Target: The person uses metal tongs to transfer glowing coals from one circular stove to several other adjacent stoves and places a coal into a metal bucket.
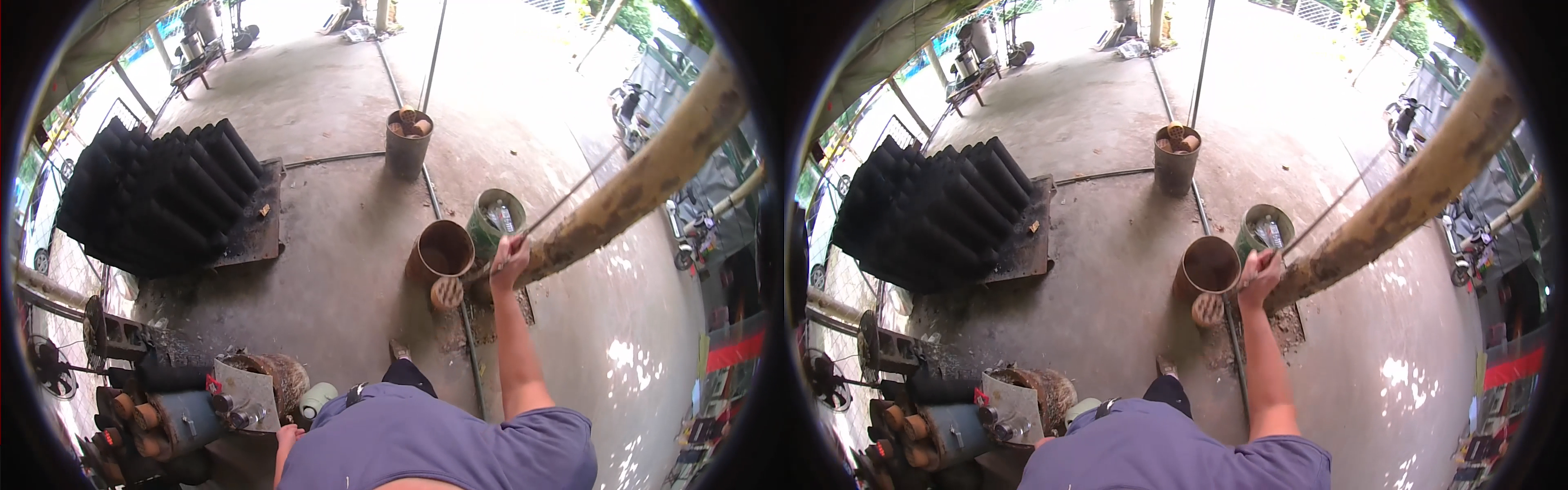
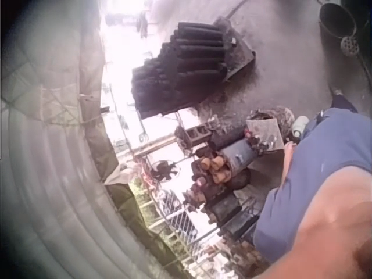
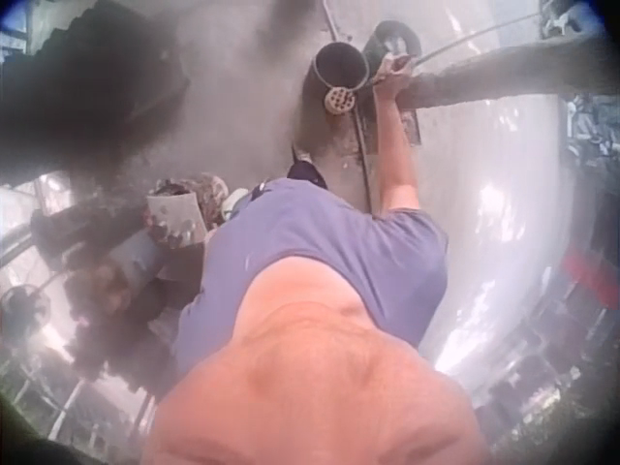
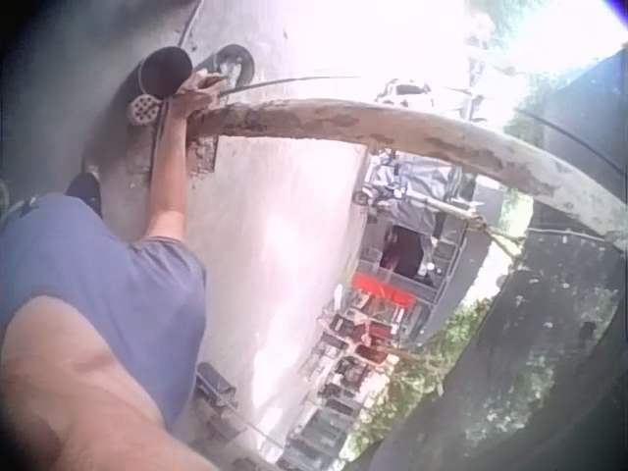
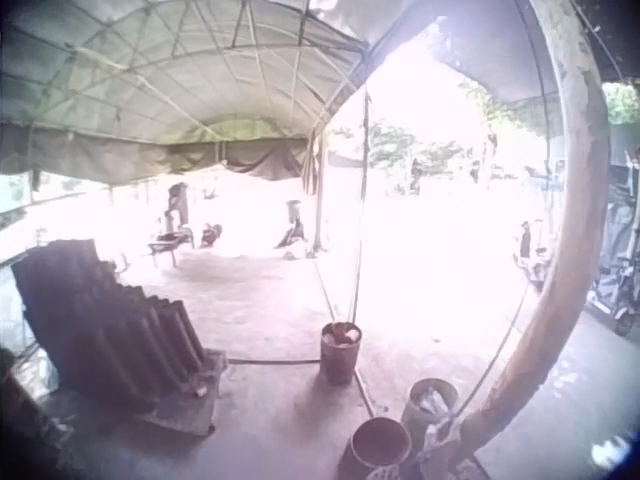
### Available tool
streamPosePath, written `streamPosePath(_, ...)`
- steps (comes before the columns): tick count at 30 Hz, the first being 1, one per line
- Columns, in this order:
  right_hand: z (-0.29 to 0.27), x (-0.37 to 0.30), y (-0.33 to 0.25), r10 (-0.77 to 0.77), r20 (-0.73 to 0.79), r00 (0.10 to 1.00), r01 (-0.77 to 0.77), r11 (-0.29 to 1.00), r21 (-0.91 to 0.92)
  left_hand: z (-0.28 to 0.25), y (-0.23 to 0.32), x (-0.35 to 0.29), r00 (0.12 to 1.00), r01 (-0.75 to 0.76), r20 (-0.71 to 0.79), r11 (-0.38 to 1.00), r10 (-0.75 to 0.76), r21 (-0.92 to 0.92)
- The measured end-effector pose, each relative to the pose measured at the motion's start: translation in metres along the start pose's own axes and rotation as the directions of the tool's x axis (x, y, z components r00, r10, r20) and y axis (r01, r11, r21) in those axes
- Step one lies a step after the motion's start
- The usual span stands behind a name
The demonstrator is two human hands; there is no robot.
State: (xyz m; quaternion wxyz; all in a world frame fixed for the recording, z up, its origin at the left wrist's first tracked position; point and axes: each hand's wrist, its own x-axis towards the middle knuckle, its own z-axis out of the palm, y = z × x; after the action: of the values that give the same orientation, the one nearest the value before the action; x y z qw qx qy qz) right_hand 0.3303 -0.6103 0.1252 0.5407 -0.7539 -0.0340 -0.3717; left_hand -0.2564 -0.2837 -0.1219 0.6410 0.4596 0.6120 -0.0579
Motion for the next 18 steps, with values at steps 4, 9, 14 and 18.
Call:
streamPosePath(4,0.128,0.134,0.024,0.172,0.069,0.983,-0.172,0.707,0.686,0.046,0.029,-0.030,0.997,-0.016,-0.083,0.989,0.004,-0.148)
streamPosePath(9,0.236,0.237,0.020,-0.210,-0.042,0.977,0.213,0.931,0.298,0.099,0.066,-0.044,0.985,0.000,-0.169,0.969,-0.043,-0.248)
streamPosePath(14,0.249,0.210,0.018,-0.250,-0.035,0.968,0.241,0.878,0.413,0.120,0.071,-0.053,0.967,0.021,-0.226,0.923,-0.116,-0.384)
streamPosePath(18,0.208,0.128,0.013,-0.317,0.103,0.943,0.280,0.921,0.273,0.115,0.042,-0.058,0.961,0.031,-0.232,0.896,-0.148,-0.444)
